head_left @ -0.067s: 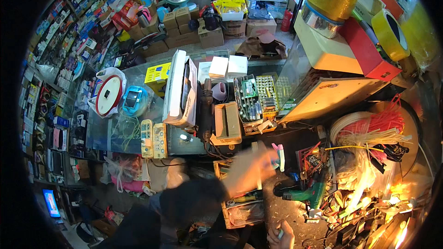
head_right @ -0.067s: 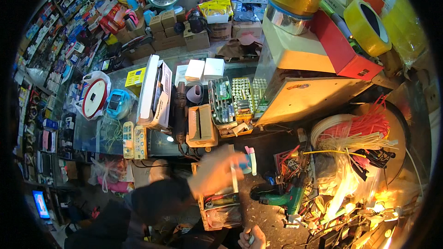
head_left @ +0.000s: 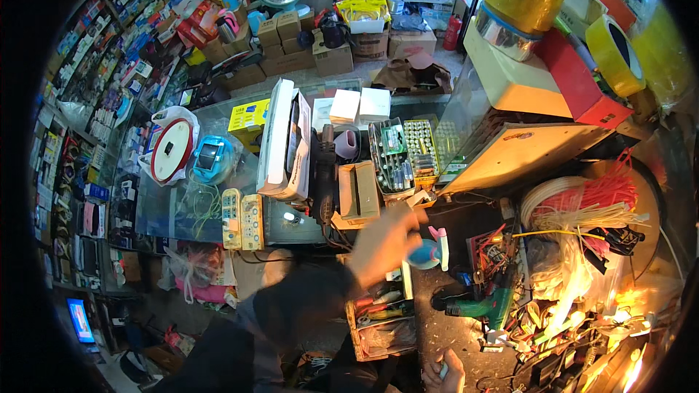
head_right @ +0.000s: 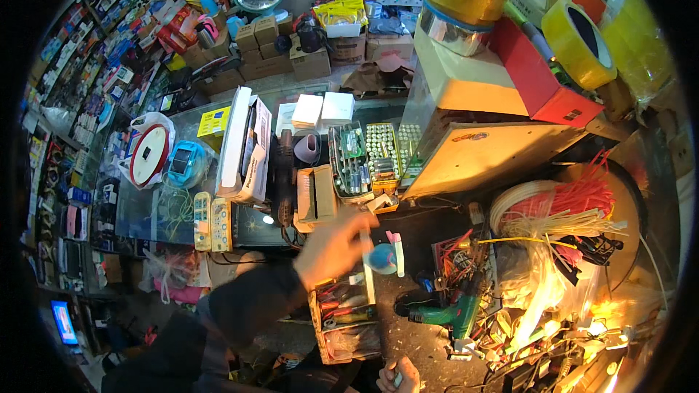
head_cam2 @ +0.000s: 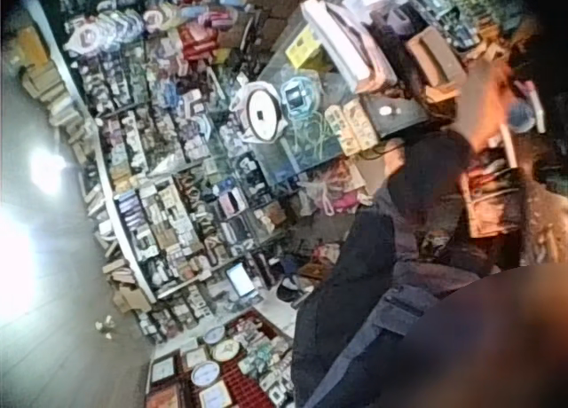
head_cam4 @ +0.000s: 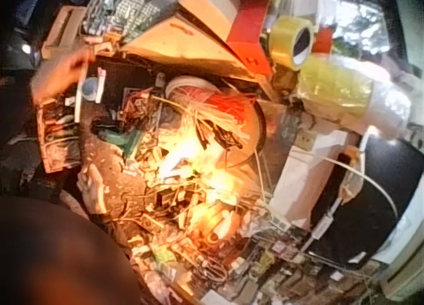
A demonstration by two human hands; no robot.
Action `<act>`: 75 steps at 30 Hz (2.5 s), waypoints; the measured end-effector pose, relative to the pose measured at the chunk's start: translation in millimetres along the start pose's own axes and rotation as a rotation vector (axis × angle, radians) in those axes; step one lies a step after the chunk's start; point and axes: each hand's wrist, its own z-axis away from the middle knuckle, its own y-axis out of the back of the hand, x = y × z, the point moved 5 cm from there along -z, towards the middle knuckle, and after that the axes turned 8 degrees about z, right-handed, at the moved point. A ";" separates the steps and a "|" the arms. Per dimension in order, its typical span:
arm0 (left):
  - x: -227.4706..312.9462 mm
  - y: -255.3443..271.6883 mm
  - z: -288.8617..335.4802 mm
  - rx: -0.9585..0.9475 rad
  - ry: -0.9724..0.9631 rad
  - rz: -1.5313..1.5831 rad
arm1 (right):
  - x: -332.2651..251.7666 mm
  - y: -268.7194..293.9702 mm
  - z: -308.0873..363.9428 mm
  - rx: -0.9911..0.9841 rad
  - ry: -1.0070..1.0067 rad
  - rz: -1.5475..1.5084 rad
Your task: The person removes a small black component from a white circular object, then uses a multimeter and soldering iron to test and solder wires on a cluttered workbench. The person repeatedly picks up and places small components and tools while working on the electronics.
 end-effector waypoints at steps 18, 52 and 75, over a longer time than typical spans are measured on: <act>-45.8 71.2 -98.1 0.257 -0.214 -0.278 | 14.2 19.6 2.5 0.012 0.072 -0.105; -36.0 40.6 -103.1 0.130 -0.117 -0.369 | 21.3 38.0 16.4 0.018 0.131 -0.055; -41.6 35.2 -109.4 0.236 -0.165 -0.223 | 25.4 44.4 32.2 0.087 0.139 -0.137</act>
